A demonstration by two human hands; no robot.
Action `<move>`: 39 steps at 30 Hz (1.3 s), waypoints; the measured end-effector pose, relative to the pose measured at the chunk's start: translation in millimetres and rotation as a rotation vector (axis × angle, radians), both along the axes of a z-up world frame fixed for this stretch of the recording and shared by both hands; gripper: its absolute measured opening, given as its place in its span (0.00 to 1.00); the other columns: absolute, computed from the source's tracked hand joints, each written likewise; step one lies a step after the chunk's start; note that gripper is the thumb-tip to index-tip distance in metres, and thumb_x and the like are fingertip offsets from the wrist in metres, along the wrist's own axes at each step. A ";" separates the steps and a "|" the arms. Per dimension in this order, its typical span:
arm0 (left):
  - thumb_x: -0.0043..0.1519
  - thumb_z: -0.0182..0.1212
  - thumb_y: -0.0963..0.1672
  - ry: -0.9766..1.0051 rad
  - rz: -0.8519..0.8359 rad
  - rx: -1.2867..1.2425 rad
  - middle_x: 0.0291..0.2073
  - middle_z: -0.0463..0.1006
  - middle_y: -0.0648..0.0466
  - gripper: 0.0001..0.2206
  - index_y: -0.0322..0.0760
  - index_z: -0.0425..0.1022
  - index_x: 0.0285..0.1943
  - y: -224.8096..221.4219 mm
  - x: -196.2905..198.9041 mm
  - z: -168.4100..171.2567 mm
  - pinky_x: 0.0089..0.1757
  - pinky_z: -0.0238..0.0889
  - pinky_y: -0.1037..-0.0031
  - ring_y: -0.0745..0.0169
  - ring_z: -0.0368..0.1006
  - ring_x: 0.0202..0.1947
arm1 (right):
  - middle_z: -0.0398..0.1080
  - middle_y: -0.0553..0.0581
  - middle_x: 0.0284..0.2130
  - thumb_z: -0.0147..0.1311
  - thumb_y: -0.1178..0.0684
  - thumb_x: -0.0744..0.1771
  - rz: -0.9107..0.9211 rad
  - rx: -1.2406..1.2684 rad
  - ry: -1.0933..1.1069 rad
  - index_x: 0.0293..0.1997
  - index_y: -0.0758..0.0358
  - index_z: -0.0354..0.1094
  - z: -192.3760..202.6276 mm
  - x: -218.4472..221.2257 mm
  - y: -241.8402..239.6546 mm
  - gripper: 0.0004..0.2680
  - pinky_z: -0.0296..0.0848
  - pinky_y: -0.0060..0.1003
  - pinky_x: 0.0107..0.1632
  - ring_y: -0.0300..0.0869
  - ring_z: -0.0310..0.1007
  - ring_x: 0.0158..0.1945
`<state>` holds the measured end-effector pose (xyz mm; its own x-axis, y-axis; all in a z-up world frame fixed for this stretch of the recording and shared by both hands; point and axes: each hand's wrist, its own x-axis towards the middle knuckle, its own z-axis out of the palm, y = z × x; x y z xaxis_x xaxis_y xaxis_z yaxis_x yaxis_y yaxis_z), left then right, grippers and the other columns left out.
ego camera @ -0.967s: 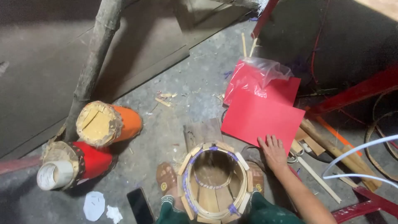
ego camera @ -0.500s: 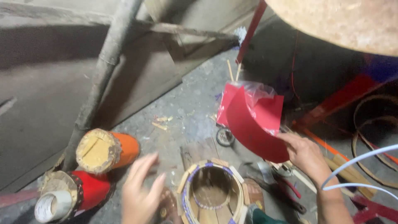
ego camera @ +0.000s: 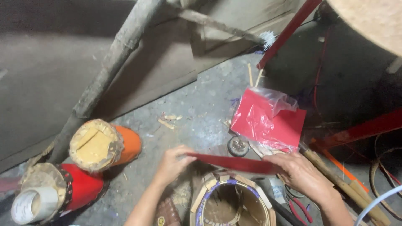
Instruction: Applying a red decorative sheet to a wooden drum frame using tape and scissors.
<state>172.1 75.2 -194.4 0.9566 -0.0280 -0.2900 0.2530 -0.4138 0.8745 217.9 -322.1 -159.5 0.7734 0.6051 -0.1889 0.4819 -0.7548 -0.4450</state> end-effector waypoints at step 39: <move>0.56 0.69 0.35 -0.348 0.546 -0.131 0.38 0.85 0.51 0.13 0.34 0.77 0.48 -10.8 -67.0 -29.2 0.48 0.80 0.76 0.61 0.83 0.39 | 0.77 0.52 0.40 0.55 0.58 0.68 -0.720 0.925 -0.010 0.47 0.65 0.77 -137.7 -32.1 -15.1 0.07 0.75 0.32 0.51 0.38 0.75 0.45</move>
<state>105.1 64.4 -223.6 0.8808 0.4734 0.0111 0.0900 -0.1904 0.9776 185.8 -337.1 -297.2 0.9923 -0.0693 0.1022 0.0823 -0.2457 -0.9658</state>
